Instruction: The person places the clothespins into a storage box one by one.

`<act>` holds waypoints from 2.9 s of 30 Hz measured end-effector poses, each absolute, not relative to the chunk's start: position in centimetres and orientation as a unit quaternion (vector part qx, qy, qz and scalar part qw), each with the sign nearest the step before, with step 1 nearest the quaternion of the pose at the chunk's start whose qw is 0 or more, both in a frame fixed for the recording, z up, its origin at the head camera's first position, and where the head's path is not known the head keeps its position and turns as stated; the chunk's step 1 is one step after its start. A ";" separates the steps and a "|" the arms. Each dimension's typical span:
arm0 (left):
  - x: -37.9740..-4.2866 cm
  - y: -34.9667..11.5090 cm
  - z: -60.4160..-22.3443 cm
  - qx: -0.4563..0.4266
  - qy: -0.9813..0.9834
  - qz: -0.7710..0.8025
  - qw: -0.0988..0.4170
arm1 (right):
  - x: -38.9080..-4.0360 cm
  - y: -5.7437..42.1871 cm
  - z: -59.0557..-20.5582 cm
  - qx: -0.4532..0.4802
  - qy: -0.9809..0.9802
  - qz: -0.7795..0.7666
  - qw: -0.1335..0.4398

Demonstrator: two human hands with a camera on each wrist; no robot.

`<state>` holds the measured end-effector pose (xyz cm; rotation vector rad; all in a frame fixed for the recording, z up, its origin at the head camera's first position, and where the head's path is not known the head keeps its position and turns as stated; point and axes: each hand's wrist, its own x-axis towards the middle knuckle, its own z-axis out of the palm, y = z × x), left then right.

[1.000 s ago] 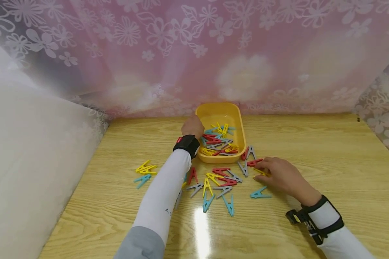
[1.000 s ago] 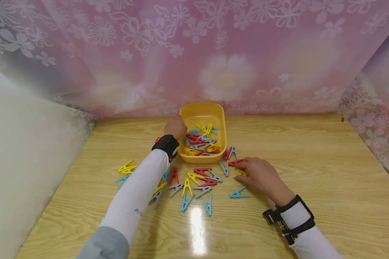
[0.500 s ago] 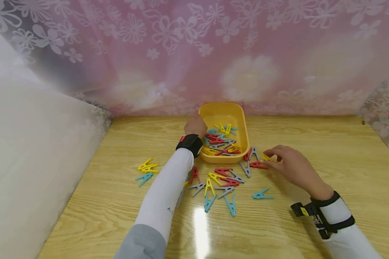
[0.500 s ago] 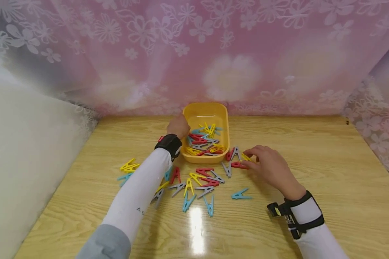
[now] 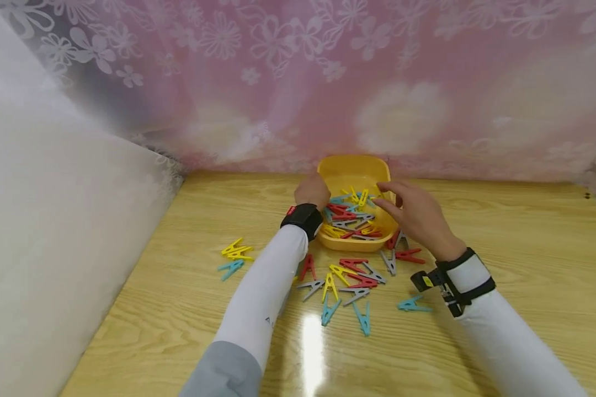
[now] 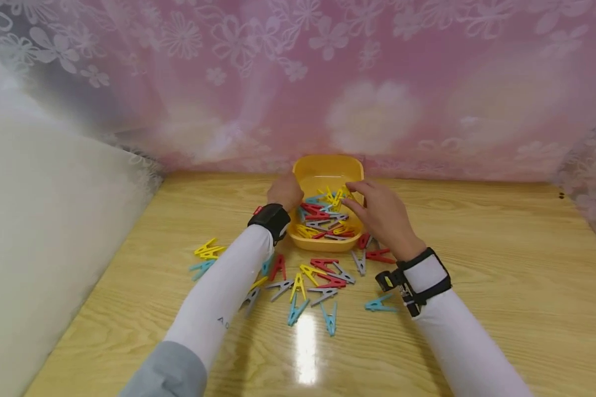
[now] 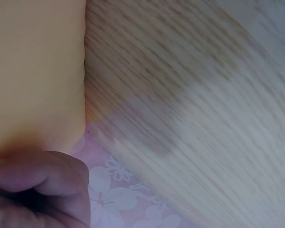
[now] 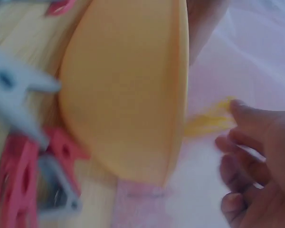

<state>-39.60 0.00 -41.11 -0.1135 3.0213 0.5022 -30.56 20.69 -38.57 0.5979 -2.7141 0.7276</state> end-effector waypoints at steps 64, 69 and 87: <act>-40.0 0.1 -41.4 -0.057 0.986 0.153 0.033 | -27.4 29.0 -41.4 0.203 -0.932 0.298 0.047; -39.9 0.1 -41.3 -0.058 0.986 0.153 0.030 | -28.3 27.4 -40.5 0.180 -0.932 0.310 0.054; -40.2 0.4 -41.4 -0.054 0.987 0.144 0.041 | -31.5 22.4 -40.3 0.158 -0.927 0.334 0.065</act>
